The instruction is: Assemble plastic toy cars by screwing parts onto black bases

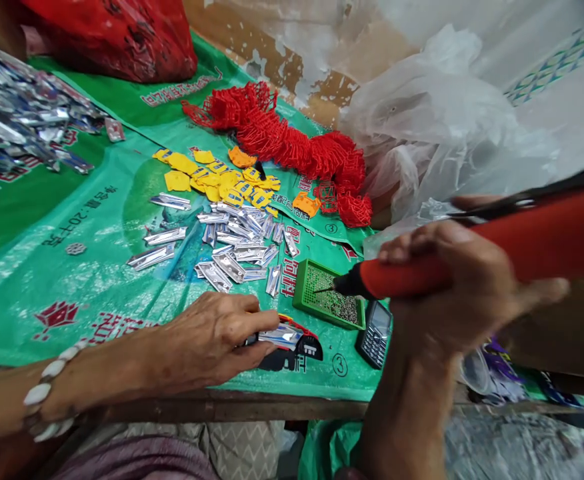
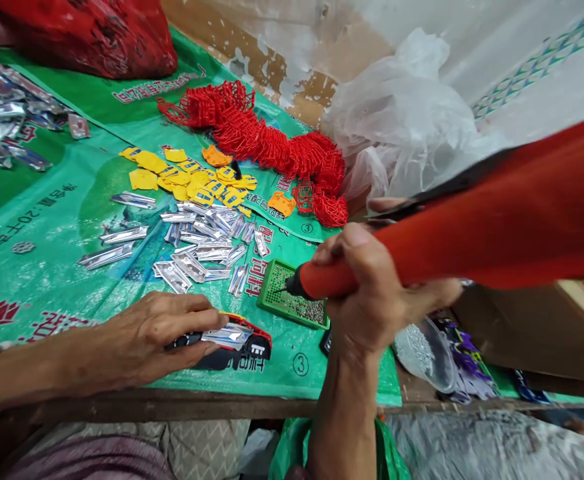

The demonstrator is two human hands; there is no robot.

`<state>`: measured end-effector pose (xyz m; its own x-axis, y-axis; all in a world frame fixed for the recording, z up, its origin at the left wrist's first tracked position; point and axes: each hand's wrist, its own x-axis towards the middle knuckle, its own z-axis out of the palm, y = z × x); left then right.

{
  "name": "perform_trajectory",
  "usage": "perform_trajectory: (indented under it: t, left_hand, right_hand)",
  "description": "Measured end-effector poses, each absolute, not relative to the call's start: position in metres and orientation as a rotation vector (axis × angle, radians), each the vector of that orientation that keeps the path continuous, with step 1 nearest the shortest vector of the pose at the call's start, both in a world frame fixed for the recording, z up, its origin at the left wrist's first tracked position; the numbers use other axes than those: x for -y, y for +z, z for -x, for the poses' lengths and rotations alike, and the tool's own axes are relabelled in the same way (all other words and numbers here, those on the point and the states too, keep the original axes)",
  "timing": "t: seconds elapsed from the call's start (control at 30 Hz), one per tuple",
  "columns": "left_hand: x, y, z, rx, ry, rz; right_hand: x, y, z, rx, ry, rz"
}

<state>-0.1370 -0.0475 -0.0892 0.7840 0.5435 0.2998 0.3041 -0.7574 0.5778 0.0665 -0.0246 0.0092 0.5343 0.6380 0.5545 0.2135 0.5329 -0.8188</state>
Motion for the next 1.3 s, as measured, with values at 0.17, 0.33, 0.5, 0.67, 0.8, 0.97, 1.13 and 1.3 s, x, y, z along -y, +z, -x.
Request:
perform_trajectory:
  t: [0.17,0.33,0.5,0.67,0.8,0.97,1.13,1.3]
  left_hand:
    - [0.048,-0.095,0.134,-0.639,0.558,-2.395]
    - [0.052,-0.094,0.135,-0.696,0.645,-2.423]
    - [0.053,-0.098,0.137,-0.655,0.712,-2.471]
    - [0.051,-0.095,0.135,-0.674,0.62,-2.414]
    - [0.05,-0.092,0.133,-0.671,0.621,-2.426]
    - [0.051,-0.096,0.133,-0.649,0.696,-2.454]
    - [0.051,-0.099,0.133,-0.665,0.662,-2.42]
    - [0.049,-0.099,0.133,-0.643,0.62,-2.313]
  right_hand:
    - [0.009,-0.018,-0.075,1.042,0.273,0.931]
    - [0.011,-0.021,-0.08,1.067,0.295,0.96]
    - [0.011,-0.02,-0.08,1.061,0.273,0.933]
    - [0.011,-0.022,-0.078,1.073,0.28,0.987]
    - [0.011,-0.024,-0.078,1.076,0.275,0.981]
    - [0.011,-0.025,-0.075,1.072,0.267,0.943]
    - [0.008,-0.027,-0.076,1.07,0.257,0.941]
    - [0.009,-0.021,-0.074,1.094,0.261,0.961]
